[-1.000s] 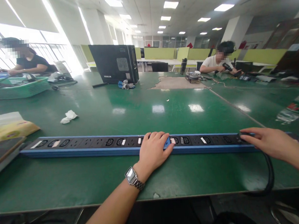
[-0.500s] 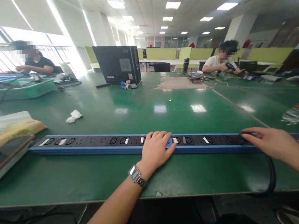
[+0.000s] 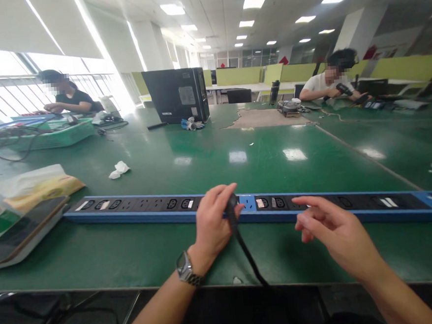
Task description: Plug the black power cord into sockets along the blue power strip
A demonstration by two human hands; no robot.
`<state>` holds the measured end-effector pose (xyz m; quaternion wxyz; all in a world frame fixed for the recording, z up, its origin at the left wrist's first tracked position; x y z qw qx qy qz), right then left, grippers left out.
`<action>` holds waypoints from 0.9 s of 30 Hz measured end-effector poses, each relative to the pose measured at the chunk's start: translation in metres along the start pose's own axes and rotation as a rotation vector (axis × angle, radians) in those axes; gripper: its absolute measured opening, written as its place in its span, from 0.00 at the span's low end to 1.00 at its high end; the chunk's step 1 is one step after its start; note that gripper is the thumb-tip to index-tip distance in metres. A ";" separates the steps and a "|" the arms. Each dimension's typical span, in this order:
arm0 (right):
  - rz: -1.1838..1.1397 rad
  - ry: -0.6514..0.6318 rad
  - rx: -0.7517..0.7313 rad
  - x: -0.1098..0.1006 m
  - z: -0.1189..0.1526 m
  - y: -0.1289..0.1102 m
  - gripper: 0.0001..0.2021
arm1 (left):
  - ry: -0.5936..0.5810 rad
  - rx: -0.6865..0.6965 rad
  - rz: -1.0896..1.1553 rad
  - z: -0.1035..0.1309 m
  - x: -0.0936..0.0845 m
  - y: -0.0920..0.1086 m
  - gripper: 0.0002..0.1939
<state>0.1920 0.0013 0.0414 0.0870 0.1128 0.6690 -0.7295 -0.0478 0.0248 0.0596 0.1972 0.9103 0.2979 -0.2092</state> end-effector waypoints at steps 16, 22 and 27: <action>0.166 0.191 0.110 -0.021 0.005 0.076 0.19 | -0.216 -0.195 -0.041 0.023 -0.041 -0.081 0.18; 0.220 0.226 0.074 -0.021 0.011 0.076 0.19 | -0.259 -0.222 -0.093 0.028 -0.042 -0.083 0.18; 0.249 0.228 0.070 -0.021 0.011 0.079 0.19 | -0.240 -0.252 -0.132 0.037 -0.045 -0.085 0.19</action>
Point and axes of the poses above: each hand's wrist, its own z-axis away from the middle knuckle, its own x-axis out of the palm, y = z × x, the point moved 7 cm from there along -z, towards the middle knuckle, and after that the axes turned 13 degrees about x, right-handed, at the moved point
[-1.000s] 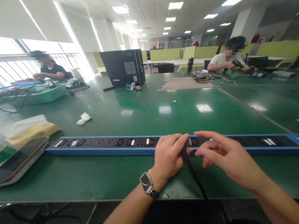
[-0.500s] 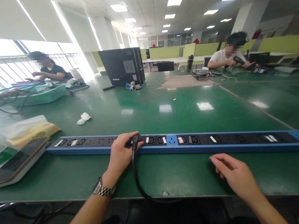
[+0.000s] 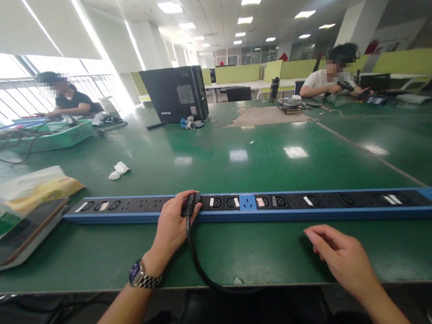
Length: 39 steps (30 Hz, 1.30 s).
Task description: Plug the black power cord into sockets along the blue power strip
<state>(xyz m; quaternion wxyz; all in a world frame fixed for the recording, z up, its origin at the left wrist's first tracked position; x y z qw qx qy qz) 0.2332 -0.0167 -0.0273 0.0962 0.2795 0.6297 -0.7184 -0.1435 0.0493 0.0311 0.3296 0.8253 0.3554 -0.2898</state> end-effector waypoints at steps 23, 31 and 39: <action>0.022 0.007 0.014 0.000 -0.002 0.009 0.20 | -0.154 0.099 -0.002 -0.007 0.001 0.003 0.20; 0.046 0.022 -0.028 0.000 -0.003 0.006 0.19 | -0.137 0.078 0.048 -0.008 0.004 0.001 0.18; 0.074 0.056 -0.088 0.000 -0.002 0.000 0.18 | -0.011 0.069 0.312 -0.027 0.016 0.048 0.16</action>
Point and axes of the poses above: each hand's wrist, its own z-axis away from the middle knuckle, its own x-axis out of the palm, y = z × x, the point moved 7 cm from there along -z, towards the middle knuckle, and after that the axes turned 13 degrees about x, right-handed, at the moved point
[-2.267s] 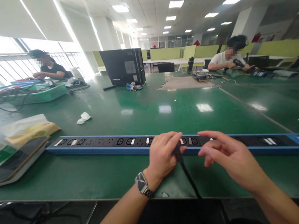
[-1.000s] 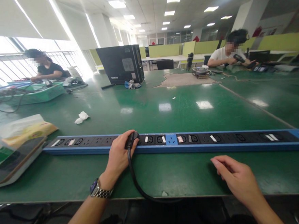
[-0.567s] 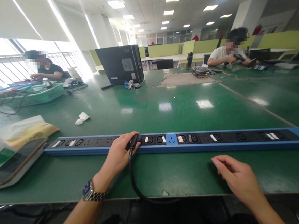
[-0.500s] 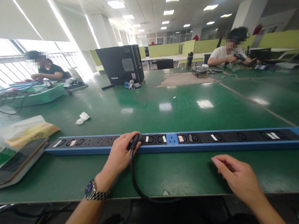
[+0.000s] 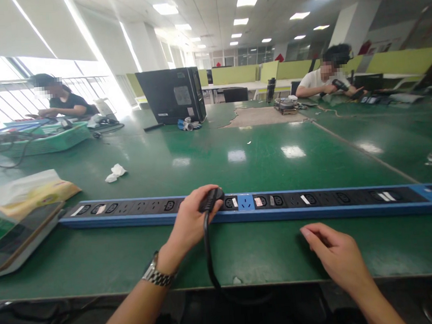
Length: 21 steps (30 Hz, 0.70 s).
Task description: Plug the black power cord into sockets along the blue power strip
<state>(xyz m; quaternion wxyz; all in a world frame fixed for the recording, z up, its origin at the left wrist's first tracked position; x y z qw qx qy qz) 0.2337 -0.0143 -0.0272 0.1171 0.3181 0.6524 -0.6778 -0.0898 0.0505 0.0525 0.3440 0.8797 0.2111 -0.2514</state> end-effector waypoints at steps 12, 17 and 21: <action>0.004 0.014 -0.050 -0.002 0.003 -0.007 0.18 | -0.149 0.061 -0.191 -0.025 0.059 0.024 0.12; 0.014 0.000 -0.049 -0.002 0.003 -0.010 0.17 | -0.202 0.106 -0.231 -0.024 0.060 0.030 0.11; 0.023 -0.006 -0.045 -0.001 0.004 -0.011 0.17 | -0.268 0.130 -0.317 -0.024 0.067 0.038 0.12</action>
Point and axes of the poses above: each hand's wrist, its own z-axis away from the middle knuckle, its own x-axis out of the palm, y = z × x, the point moved 7 cm from there along -z, towards the middle knuckle, and after that the axes turned 13 degrees about x, right-handed, at the moved point
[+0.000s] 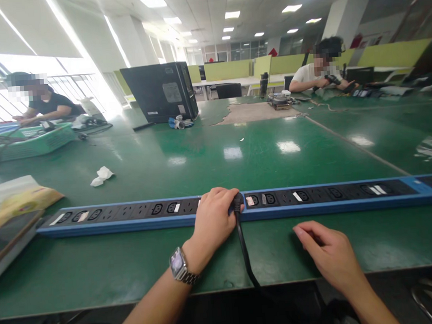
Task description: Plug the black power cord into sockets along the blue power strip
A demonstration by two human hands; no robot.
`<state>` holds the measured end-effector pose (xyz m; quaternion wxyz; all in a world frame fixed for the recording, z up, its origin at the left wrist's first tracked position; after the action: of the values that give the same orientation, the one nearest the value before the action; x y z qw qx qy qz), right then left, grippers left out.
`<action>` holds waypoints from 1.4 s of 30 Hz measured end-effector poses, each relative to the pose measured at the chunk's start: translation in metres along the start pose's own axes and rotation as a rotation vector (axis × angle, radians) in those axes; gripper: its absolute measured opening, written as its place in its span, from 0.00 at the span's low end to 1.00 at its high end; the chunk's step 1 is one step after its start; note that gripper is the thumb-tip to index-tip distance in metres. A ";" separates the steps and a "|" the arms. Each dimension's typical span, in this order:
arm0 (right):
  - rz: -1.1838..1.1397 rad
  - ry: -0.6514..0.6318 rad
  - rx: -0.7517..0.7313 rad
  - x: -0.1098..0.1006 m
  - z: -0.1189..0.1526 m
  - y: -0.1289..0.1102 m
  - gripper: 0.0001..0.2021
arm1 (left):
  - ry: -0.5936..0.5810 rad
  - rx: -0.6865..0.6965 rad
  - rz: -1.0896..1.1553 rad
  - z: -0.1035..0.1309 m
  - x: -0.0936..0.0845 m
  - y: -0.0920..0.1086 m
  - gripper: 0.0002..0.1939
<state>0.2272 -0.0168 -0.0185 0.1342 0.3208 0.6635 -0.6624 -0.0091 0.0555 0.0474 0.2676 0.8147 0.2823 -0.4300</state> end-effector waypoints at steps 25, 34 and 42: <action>0.152 0.021 0.097 -0.025 -0.034 -0.048 0.24 | 0.117 0.137 0.149 -0.001 0.005 0.036 0.30; 0.295 -0.098 0.014 -0.026 -0.087 -0.062 0.22 | -0.059 -0.013 -0.078 0.002 0.015 -0.005 0.20; 0.374 -0.095 -0.016 -0.021 -0.091 -0.062 0.21 | -0.045 -0.015 -0.130 0.002 0.017 -0.003 0.19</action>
<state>0.2283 0.0711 0.0510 0.2888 0.4057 0.5904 -0.6352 -0.0044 0.0597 0.0312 0.2513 0.7827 0.3319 -0.4626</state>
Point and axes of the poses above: each hand's wrist, its own z-axis away from the middle knuckle, its own x-axis out of the palm, y = z × x, the point moved 7 cm from there along -z, towards the middle knuckle, and after that the axes turned 13 degrees about x, right-handed, at the moved point
